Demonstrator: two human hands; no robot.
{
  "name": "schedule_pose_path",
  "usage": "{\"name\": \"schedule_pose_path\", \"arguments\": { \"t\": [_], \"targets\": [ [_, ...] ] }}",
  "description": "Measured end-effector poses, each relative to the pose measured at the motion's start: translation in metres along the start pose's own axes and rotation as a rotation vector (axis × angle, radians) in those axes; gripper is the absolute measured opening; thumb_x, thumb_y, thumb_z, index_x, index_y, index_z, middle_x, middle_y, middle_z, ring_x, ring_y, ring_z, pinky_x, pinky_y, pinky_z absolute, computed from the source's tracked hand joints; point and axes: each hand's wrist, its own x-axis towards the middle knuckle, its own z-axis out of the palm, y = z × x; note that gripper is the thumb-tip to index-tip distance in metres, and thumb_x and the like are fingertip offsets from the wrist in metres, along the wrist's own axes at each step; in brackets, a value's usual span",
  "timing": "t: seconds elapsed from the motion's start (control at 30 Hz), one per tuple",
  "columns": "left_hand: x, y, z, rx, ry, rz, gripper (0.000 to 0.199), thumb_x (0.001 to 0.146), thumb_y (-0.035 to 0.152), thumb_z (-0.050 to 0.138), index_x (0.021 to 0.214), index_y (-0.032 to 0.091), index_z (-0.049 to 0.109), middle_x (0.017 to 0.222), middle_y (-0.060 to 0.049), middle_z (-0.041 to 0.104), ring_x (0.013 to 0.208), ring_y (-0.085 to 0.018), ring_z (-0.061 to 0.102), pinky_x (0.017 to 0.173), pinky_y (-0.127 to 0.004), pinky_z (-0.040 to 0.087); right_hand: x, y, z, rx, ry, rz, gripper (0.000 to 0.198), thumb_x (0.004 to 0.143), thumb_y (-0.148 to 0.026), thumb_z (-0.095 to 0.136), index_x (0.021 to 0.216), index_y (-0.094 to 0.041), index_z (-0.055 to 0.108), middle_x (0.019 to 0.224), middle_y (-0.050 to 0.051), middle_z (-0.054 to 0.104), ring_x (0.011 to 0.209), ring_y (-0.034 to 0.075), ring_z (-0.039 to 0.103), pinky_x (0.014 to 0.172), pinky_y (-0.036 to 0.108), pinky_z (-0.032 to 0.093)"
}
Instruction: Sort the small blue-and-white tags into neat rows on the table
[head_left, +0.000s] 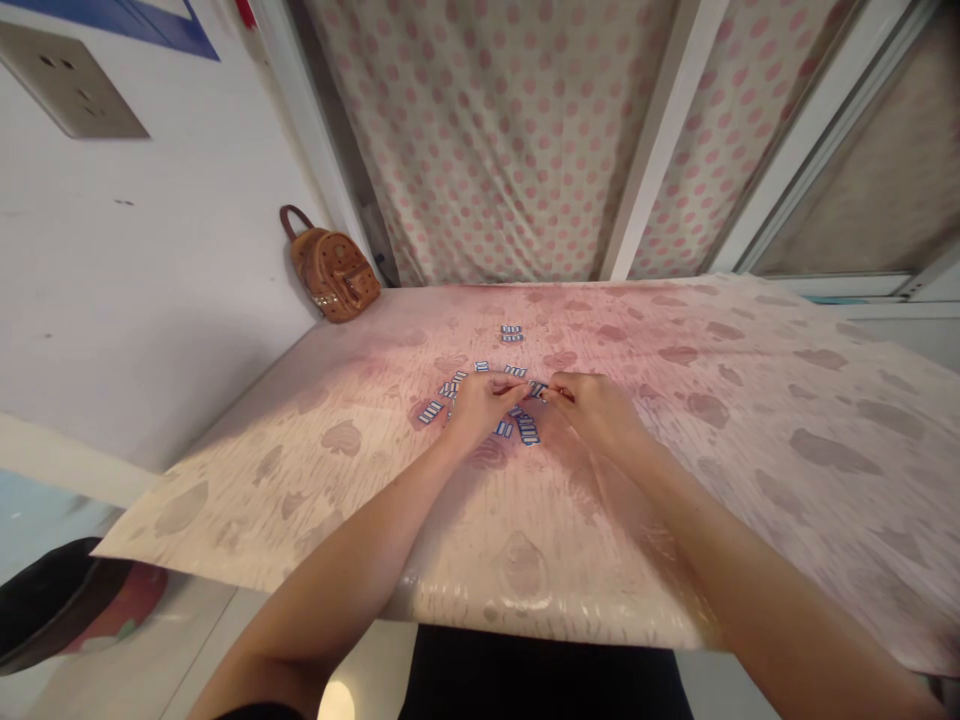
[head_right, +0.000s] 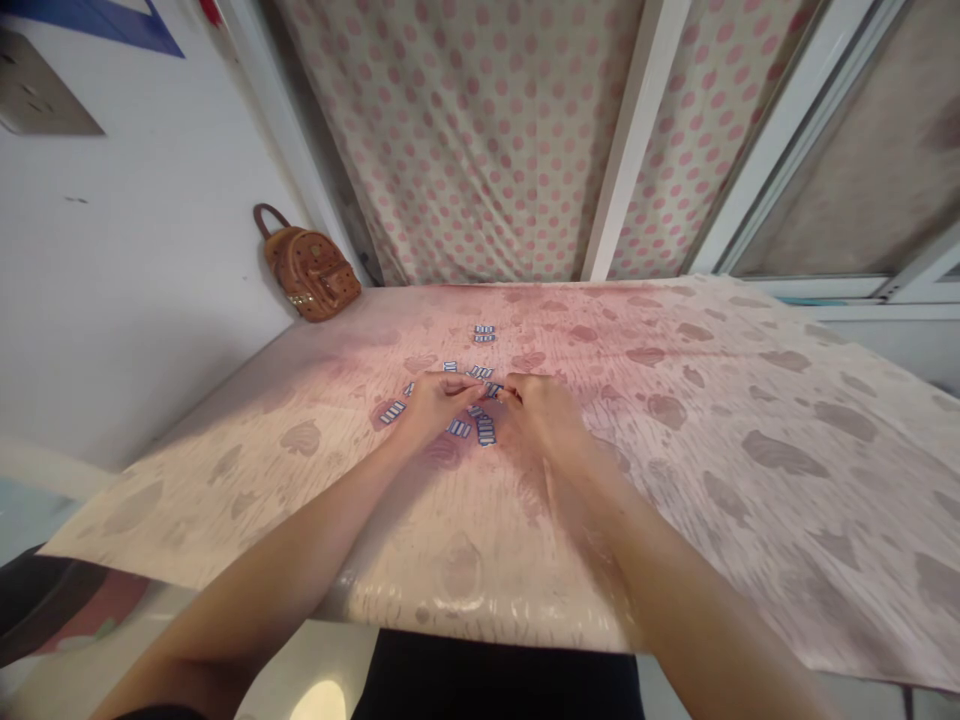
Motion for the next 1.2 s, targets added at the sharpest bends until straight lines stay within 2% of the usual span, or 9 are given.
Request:
{"name": "schedule_pose_path", "arguments": {
  "t": [0.1, 0.2, 0.23, 0.33, 0.4, 0.5, 0.7, 0.97, 1.2],
  "targets": [
    [0.001, 0.0, 0.0, -0.045, -0.005, -0.024, 0.025, 0.079, 0.037, 0.073, 0.086, 0.014, 0.078, 0.079, -0.007, 0.076, 0.064, -0.017, 0.068, 0.053, -0.023, 0.053, 0.0, 0.001, 0.001, -0.002, 0.009, 0.007, 0.023, 0.092, -0.029, 0.053, 0.073, -0.02, 0.062, 0.067, 0.002, 0.063, 0.061, 0.015, 0.052, 0.057, 0.028, 0.027],
    [0.004, -0.005, -0.001, -0.137, 0.005, -0.059, 0.025, 0.077, 0.036, 0.076, 0.086, 0.013, 0.077, 0.078, -0.007, 0.076, 0.068, -0.017, 0.07, 0.058, -0.023, 0.054, 0.001, 0.003, 0.004, 0.043, 0.076, 0.02, 0.011, 0.09, -0.029, 0.059, 0.09, -0.019, 0.063, 0.072, 0.002, 0.063, 0.065, 0.017, 0.056, 0.059, 0.027, 0.031],
    [0.005, -0.006, -0.002, -0.175, 0.009, -0.077, 0.025, 0.077, 0.036, 0.076, 0.087, 0.013, 0.077, 0.078, -0.007, 0.076, 0.068, -0.016, 0.07, 0.059, -0.023, 0.054, 0.001, 0.005, 0.005, 0.059, 0.105, 0.004, 0.013, 0.088, -0.029, 0.062, 0.097, -0.019, 0.063, 0.076, 0.003, 0.064, 0.067, 0.017, 0.057, 0.06, 0.026, 0.033],
    [0.006, -0.01, -0.003, -0.261, 0.01, -0.15, 0.026, 0.077, 0.037, 0.076, 0.089, 0.014, 0.077, 0.076, -0.007, 0.076, 0.067, -0.015, 0.069, 0.058, -0.022, 0.054, 0.002, 0.008, 0.008, 0.076, 0.163, -0.136, 0.033, 0.084, -0.026, 0.068, 0.115, -0.019, 0.059, 0.096, 0.007, 0.065, 0.08, 0.02, 0.062, 0.07, 0.028, 0.042],
    [0.006, -0.008, -0.004, -0.279, 0.008, -0.201, 0.026, 0.077, 0.037, 0.077, 0.09, 0.014, 0.077, 0.076, -0.007, 0.076, 0.066, -0.015, 0.069, 0.057, -0.022, 0.053, 0.002, 0.009, 0.008, 0.078, 0.165, -0.236, 0.037, 0.084, -0.024, 0.067, 0.12, -0.021, 0.059, 0.104, 0.008, 0.065, 0.088, 0.022, 0.062, 0.077, 0.031, 0.044],
    [0.004, -0.002, -0.005, -0.291, 0.019, -0.23, 0.024, 0.077, 0.035, 0.078, 0.088, 0.015, 0.077, 0.079, -0.007, 0.076, 0.071, -0.015, 0.07, 0.058, -0.021, 0.052, 0.002, 0.006, 0.005, 0.092, 0.153, -0.287, 0.029, 0.086, -0.022, 0.064, 0.116, -0.021, 0.063, 0.101, 0.008, 0.066, 0.087, 0.022, 0.062, 0.079, 0.031, 0.044],
    [0.003, 0.0, -0.005, -0.328, -0.004, -0.253, 0.028, 0.073, 0.038, 0.081, 0.086, 0.013, 0.077, 0.079, -0.008, 0.076, 0.072, -0.016, 0.071, 0.059, -0.021, 0.052, 0.001, 0.002, -0.001, 0.127, 0.136, -0.264, 0.023, 0.088, -0.018, 0.055, 0.106, -0.02, 0.069, 0.094, 0.007, 0.068, 0.077, 0.019, 0.06, 0.072, 0.03, 0.043],
    [0.006, -0.005, -0.006, -0.385, 0.019, -0.256, 0.029, 0.072, 0.036, 0.082, 0.086, 0.012, 0.075, 0.079, -0.008, 0.076, 0.073, -0.016, 0.071, 0.062, -0.022, 0.053, 0.004, 0.008, 0.011, 0.13, 0.167, -0.323, 0.033, 0.089, -0.022, 0.059, 0.122, -0.02, 0.063, 0.103, 0.008, 0.068, 0.087, 0.023, 0.062, 0.082, 0.034, 0.044],
    [0.004, -0.005, -0.007, -0.386, 0.0, -0.241, 0.034, 0.071, 0.04, 0.081, 0.093, 0.013, 0.076, 0.082, -0.009, 0.075, 0.072, -0.016, 0.07, 0.06, -0.023, 0.053, 0.006, 0.008, 0.015, 0.146, 0.149, -0.325, 0.03, 0.093, -0.024, 0.052, 0.121, -0.022, 0.065, 0.107, 0.008, 0.07, 0.095, 0.023, 0.064, 0.083, 0.033, 0.045]
  ]
}}
